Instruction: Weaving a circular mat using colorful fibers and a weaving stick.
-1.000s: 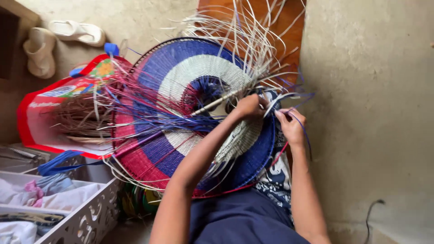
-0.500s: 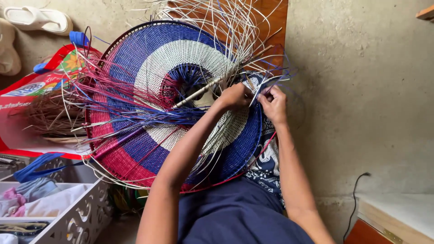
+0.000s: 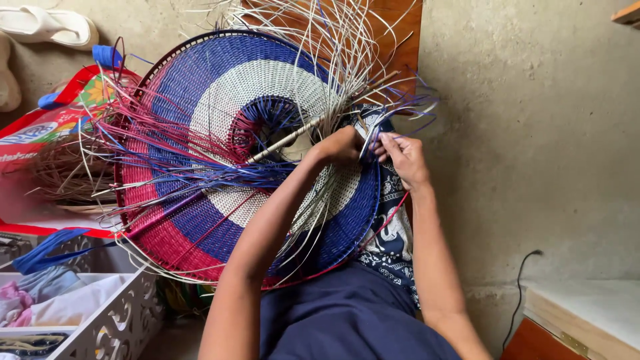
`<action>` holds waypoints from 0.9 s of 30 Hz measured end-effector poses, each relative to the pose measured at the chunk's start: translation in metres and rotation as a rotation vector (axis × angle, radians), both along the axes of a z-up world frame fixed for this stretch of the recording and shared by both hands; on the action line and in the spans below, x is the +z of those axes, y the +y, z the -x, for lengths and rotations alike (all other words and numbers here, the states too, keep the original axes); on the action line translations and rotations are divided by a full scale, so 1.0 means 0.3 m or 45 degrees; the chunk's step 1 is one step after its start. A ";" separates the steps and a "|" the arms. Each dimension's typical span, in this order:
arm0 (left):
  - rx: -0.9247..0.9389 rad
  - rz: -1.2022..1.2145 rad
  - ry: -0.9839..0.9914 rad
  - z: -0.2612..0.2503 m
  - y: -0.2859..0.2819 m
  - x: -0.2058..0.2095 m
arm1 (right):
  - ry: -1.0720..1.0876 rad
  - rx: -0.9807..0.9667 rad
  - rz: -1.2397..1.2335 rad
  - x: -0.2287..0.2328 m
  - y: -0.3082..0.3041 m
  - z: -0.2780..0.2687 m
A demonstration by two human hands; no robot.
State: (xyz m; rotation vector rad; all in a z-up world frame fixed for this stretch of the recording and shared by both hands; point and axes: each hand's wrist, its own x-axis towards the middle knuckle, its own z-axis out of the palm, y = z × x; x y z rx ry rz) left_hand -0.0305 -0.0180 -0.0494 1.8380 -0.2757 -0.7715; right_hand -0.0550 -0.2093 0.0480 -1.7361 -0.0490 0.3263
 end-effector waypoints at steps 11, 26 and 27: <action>0.005 0.060 0.010 -0.009 0.015 -0.008 | -0.256 0.161 0.041 0.113 0.063 -0.028; 0.008 0.015 0.150 0.034 0.098 0.290 | 0.030 -0.064 0.190 0.036 -0.058 0.009; 0.016 0.041 0.128 0.036 0.100 0.289 | 0.170 -0.070 0.183 0.020 -0.057 0.017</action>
